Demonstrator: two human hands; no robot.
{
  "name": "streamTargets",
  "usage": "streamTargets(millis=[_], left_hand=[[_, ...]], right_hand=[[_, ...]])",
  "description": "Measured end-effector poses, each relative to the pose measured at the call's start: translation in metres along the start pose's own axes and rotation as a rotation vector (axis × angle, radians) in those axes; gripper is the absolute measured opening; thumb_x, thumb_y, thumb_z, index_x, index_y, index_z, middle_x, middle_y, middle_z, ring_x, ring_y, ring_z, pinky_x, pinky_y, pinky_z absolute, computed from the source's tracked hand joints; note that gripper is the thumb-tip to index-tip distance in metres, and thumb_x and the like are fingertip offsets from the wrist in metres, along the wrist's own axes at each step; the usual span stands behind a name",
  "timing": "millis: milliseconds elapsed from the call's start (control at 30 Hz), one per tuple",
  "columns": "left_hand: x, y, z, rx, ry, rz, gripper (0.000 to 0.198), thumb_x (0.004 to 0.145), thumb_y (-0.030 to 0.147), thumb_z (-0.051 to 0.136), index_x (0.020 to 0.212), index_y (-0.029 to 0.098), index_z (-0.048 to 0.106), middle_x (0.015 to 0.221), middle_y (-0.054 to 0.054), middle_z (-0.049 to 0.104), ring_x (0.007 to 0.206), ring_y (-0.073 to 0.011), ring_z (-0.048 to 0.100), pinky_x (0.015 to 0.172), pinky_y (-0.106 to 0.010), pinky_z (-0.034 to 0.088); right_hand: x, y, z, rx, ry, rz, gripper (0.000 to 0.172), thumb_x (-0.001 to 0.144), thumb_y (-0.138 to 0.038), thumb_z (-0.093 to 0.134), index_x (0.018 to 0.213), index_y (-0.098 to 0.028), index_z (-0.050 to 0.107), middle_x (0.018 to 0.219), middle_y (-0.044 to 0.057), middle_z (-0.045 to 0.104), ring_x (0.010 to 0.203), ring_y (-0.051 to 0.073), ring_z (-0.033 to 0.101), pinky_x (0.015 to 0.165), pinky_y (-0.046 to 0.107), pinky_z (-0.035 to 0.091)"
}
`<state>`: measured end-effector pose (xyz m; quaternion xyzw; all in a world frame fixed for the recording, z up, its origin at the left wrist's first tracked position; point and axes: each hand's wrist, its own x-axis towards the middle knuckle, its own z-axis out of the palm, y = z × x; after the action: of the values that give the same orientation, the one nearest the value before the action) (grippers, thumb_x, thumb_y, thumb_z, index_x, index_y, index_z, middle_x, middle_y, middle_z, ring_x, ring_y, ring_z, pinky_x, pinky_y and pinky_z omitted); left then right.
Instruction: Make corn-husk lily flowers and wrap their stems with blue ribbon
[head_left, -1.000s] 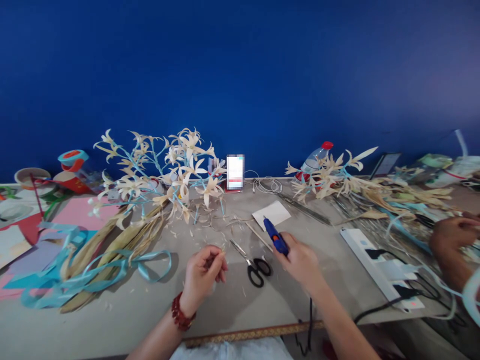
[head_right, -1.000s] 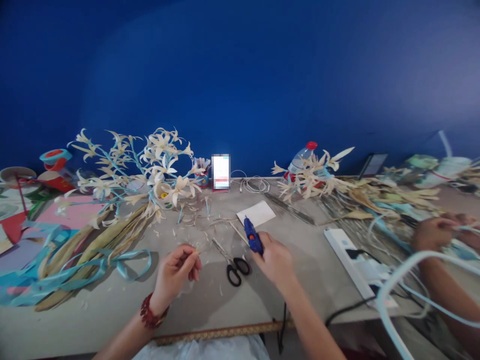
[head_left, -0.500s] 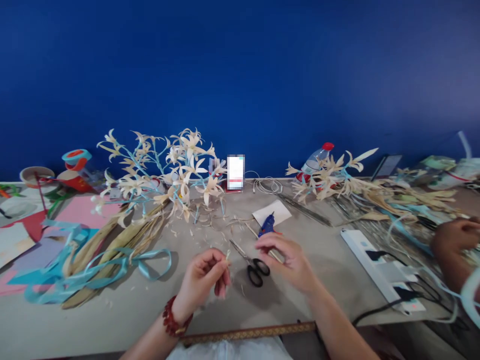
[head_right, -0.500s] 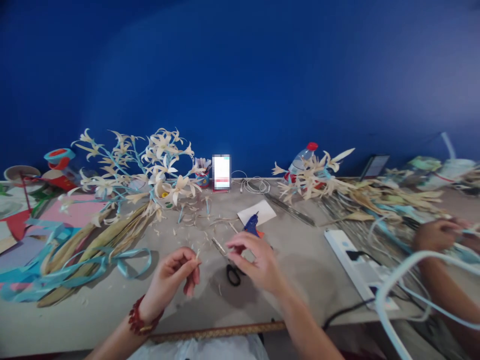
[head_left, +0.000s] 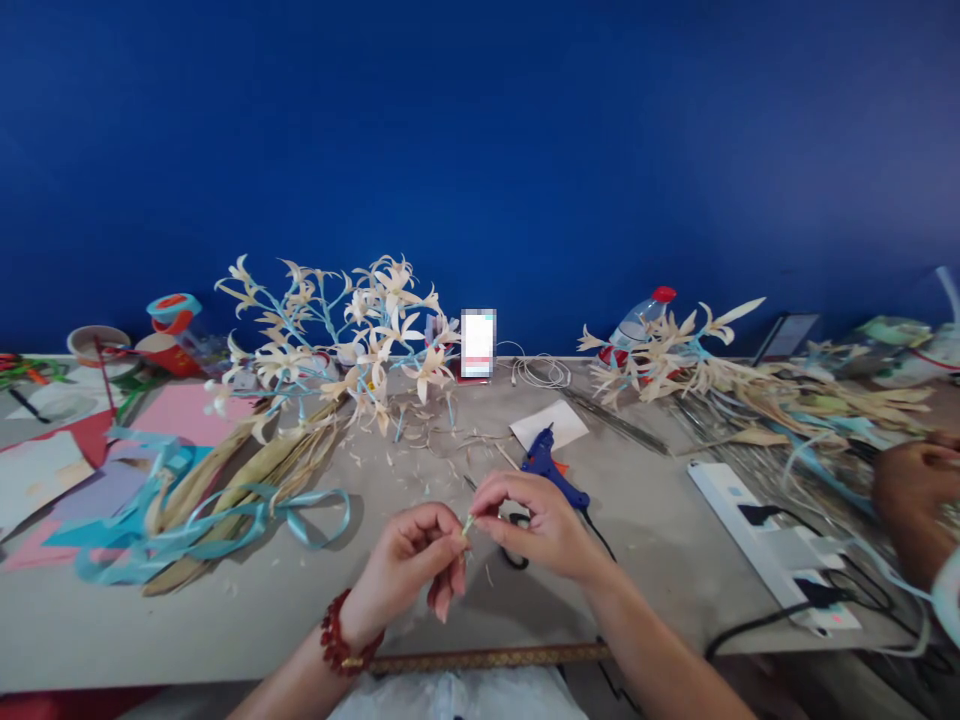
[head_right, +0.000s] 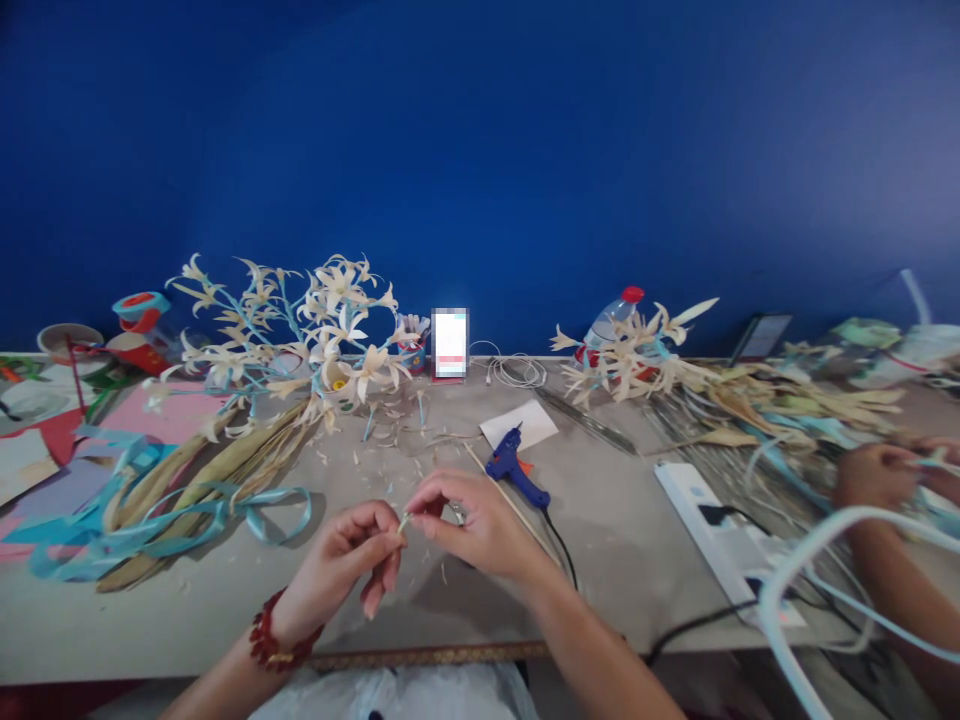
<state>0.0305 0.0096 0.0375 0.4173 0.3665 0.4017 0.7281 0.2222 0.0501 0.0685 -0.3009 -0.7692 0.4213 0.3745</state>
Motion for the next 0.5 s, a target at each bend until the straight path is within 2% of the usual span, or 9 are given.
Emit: streamTargets(millis=[200, 333, 400, 500], left_hand=[[-0.0010, 0.0006, -0.0012, 0.030, -0.010, -0.023, 0.029, 0.081, 0.041, 0.066, 0.074, 0.015, 0.054, 0.050, 0.000, 0.066, 0.029, -0.0069, 0.052, 0.030, -0.012, 0.034], [-0.0023, -0.0018, -0.0027, 0.135, 0.004, 0.012, 0.029, 0.083, 0.042, 0.063, 0.075, 0.016, 0.054, 0.051, 0.000, 0.065, 0.030, -0.0080, 0.053, 0.031, -0.014, 0.036], [-0.0034, -0.0019, -0.0026, 0.240, 0.028, 0.070, 0.026, 0.086, 0.039, 0.059, 0.075, 0.016, 0.055, 0.053, 0.000, 0.064, 0.032, -0.0084, 0.055, 0.032, -0.014, 0.037], [-0.0052, 0.0000, -0.0023, 0.501, 0.071, 0.266, 0.021, 0.089, 0.029, 0.053, 0.073, 0.017, 0.057, 0.059, -0.001, 0.064, 0.039, -0.0086, 0.058, 0.039, -0.017, 0.042]], right_hand=[[-0.0005, 0.0013, -0.0017, -0.003, -0.039, 0.016, 0.009, 0.088, -0.025, 0.060, 0.090, -0.019, 0.067, 0.083, 0.003, 0.066, 0.075, 0.015, 0.061, 0.071, 0.025, 0.048], [0.0012, 0.0029, -0.0023, -0.006, -0.054, 0.008, 0.014, 0.088, -0.031, 0.061, 0.088, -0.019, 0.067, 0.082, 0.003, 0.066, 0.074, 0.015, 0.061, 0.069, 0.025, 0.048], [0.0021, 0.0035, -0.0019, -0.005, -0.051, 0.004, 0.016, 0.088, -0.033, 0.062, 0.087, -0.019, 0.067, 0.080, 0.003, 0.066, 0.073, 0.015, 0.061, 0.068, 0.025, 0.048], [0.0025, 0.0046, -0.0008, 0.008, -0.043, 0.005, 0.017, 0.088, -0.034, 0.062, 0.084, -0.019, 0.067, 0.079, 0.002, 0.066, 0.072, 0.015, 0.061, 0.068, 0.025, 0.047]])
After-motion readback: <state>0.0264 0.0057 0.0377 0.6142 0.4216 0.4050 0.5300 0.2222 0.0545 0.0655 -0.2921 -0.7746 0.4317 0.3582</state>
